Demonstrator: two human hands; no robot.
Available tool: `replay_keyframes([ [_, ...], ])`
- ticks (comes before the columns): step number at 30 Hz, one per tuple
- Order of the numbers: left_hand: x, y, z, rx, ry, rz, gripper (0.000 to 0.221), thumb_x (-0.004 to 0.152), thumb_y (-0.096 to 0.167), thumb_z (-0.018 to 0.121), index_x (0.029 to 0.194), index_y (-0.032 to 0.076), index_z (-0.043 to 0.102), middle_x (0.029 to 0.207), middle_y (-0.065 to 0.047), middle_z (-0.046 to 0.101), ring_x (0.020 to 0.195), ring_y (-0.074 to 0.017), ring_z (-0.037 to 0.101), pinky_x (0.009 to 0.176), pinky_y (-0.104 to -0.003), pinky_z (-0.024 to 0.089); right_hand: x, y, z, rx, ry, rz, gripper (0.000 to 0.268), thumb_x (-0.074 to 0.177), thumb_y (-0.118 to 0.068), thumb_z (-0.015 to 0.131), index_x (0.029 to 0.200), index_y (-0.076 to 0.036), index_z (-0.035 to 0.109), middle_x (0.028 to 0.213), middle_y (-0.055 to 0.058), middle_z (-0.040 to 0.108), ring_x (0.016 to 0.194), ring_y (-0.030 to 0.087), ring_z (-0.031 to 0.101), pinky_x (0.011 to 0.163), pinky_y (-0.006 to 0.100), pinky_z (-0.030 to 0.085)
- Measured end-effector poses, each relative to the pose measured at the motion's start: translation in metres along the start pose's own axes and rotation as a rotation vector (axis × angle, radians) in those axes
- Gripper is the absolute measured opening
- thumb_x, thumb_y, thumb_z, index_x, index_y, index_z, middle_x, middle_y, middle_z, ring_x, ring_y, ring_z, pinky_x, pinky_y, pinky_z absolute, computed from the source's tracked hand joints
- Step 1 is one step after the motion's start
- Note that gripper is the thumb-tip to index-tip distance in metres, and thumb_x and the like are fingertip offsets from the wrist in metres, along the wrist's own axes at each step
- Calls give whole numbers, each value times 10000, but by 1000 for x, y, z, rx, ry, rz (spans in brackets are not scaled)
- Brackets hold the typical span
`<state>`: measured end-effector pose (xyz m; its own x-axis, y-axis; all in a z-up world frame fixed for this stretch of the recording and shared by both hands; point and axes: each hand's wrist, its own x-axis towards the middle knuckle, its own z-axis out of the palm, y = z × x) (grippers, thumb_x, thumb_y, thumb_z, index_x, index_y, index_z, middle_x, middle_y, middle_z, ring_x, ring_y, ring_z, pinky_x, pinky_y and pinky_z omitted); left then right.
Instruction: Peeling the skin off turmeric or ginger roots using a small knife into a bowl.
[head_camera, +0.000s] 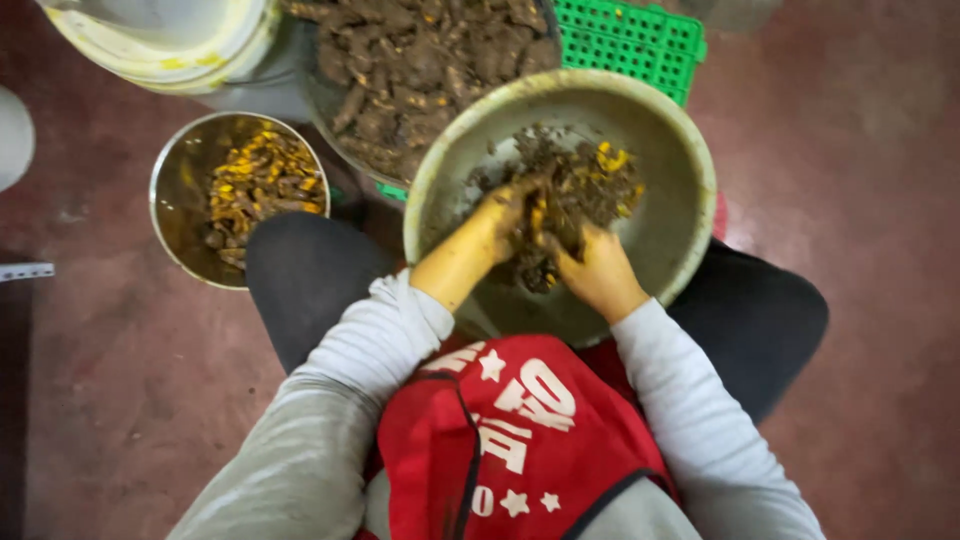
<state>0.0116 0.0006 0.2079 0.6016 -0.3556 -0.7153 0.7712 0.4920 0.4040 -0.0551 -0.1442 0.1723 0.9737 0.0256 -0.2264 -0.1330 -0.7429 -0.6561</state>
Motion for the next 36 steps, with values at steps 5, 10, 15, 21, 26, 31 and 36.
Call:
replay_keyframes([
  [5,3,-24,-14,-339,-25,152,98,900,99,678,880,4,687,774,-137,682,698,-234,692,632,-282,571,-15,-15,-20,206,28,9,448,1039,-347,591,1373,-51,547,1285,288,648,1244,515,559,1047,647,455],
  [10,16,-29,-36,-257,-128,122,174,878,228,750,881,55,733,777,-117,723,711,-245,723,643,-350,613,-22,9,-5,52,-7,-76,332,1061,-225,494,1274,-1,616,1166,330,686,1092,559,628,943,653,511],
  [15,-52,-22,-7,38,-401,496,284,777,264,773,944,100,613,560,21,653,569,-66,703,528,-146,560,-36,16,12,-170,-48,-96,360,979,-273,544,1204,-27,681,1039,241,751,974,459,715,837,594,574],
  [21,-59,-58,14,285,92,454,685,995,577,492,1559,196,410,1582,-117,455,1406,-359,488,1126,-477,462,-47,0,18,-154,47,-180,331,961,-214,567,1166,8,700,959,287,742,853,513,717,714,602,593],
  [26,75,-107,-95,993,345,1169,547,797,109,784,1225,-127,538,1007,-336,643,1038,-463,609,937,-514,480,-73,-20,9,-440,60,-166,359,966,-346,554,1195,-92,665,867,220,753,768,458,745,680,576,606],
  [31,142,-131,-158,1295,250,1021,911,825,184,801,1458,35,164,981,-186,722,976,-369,699,935,-458,535,-50,31,16,-531,89,-35,359,923,-383,637,1120,-86,684,797,227,734,763,474,743,647,614,597],
  [36,77,-106,-132,1355,54,1119,716,1013,276,517,1598,40,179,995,-100,795,870,-335,765,800,-444,589,-73,-13,-9,-412,78,1,319,992,-340,570,1060,-45,669,841,265,734,821,488,739,703,628,594],
])
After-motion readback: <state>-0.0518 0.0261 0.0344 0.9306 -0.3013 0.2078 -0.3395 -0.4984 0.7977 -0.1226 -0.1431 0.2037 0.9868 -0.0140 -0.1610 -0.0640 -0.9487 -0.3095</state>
